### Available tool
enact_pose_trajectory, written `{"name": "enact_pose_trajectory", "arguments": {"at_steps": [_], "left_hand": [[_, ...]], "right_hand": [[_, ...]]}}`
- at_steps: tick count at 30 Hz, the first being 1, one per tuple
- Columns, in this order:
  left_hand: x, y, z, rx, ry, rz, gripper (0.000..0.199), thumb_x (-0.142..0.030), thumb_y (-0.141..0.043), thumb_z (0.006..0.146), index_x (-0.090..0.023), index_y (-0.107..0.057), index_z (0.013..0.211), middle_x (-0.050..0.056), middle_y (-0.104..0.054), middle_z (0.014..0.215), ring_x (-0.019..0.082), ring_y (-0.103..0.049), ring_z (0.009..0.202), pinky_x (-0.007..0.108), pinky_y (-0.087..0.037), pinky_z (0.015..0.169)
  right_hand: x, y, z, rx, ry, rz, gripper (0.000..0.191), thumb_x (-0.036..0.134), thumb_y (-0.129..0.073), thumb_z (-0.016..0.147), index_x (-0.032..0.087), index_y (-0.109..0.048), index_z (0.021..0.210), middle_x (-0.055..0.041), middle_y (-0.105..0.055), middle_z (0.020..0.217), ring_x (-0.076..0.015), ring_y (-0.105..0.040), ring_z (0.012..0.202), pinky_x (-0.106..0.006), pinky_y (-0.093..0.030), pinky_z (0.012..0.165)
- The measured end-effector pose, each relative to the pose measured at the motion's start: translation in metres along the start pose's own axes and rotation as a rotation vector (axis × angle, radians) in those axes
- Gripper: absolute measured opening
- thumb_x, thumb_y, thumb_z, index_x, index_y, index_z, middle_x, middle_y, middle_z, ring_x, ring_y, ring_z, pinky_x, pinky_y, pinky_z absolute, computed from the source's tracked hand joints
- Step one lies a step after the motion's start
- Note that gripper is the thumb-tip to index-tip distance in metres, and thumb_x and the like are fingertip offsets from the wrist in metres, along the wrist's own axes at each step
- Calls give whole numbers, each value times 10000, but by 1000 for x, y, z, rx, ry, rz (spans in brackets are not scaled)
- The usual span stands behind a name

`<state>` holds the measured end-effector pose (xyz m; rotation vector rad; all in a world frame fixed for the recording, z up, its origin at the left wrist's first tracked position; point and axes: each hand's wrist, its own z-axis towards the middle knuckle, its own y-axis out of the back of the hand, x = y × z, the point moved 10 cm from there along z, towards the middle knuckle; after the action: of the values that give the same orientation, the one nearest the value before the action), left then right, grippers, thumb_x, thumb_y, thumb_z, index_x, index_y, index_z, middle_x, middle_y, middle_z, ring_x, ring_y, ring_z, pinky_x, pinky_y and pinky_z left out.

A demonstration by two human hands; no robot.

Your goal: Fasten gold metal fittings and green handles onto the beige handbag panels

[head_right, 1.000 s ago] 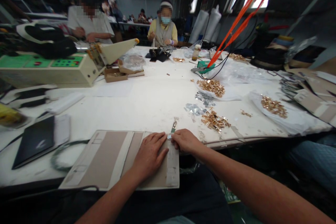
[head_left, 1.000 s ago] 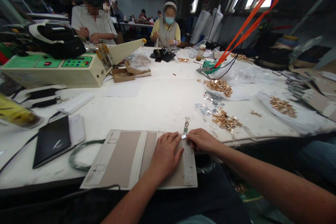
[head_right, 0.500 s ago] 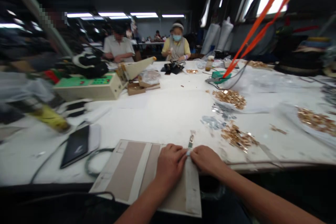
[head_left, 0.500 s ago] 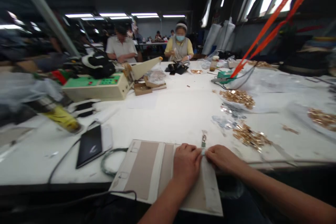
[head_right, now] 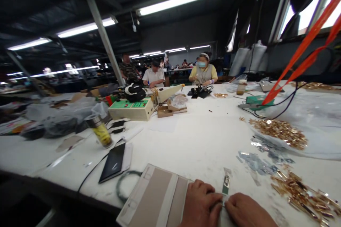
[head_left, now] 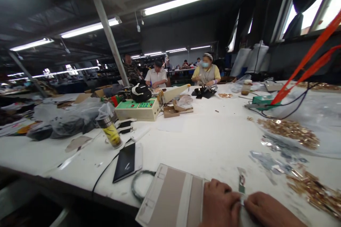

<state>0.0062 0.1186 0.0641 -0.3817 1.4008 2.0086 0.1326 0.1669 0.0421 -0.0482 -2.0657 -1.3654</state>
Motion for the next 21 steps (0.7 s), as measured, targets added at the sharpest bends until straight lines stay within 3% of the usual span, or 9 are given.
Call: {"name": "enact_pose_trajectory", "arguments": {"at_steps": [4, 9, 21], "left_hand": [[2, 1, 1, -25, 13, -6, 132, -420, -753, 887, -396, -768, 1016, 0, -712, 1055, 252, -579, 1023, 449, -335, 824], [4, 1, 4, -32, 35, -24, 156, -373, -799, 836, -403, -784, 988, 4, -714, 1035, 261, -578, 1020, 453, -337, 828], [2, -3, 6, -44, -12, -13, 187, -304, -796, 820, -392, -799, 985, 36, -718, 1027, 272, -585, 995, 448, -382, 820]], "right_hand": [[-8, 2, 0, 56, -164, 33, 393, 419, -435, 941, 192, -701, 760, -128, -780, 888, -299, -714, 878, -355, -435, 737], [-7, 11, 0, -74, -63, 100, 237, 425, -503, 866, 243, -655, 856, -61, -756, 849, -269, -691, 846, -342, -449, 770], [-3, 15, 4, -38, -11, 291, 305, 467, -557, 770, 186, -659, 707, -73, -737, 759, -259, -674, 798, -303, -442, 680]]}}
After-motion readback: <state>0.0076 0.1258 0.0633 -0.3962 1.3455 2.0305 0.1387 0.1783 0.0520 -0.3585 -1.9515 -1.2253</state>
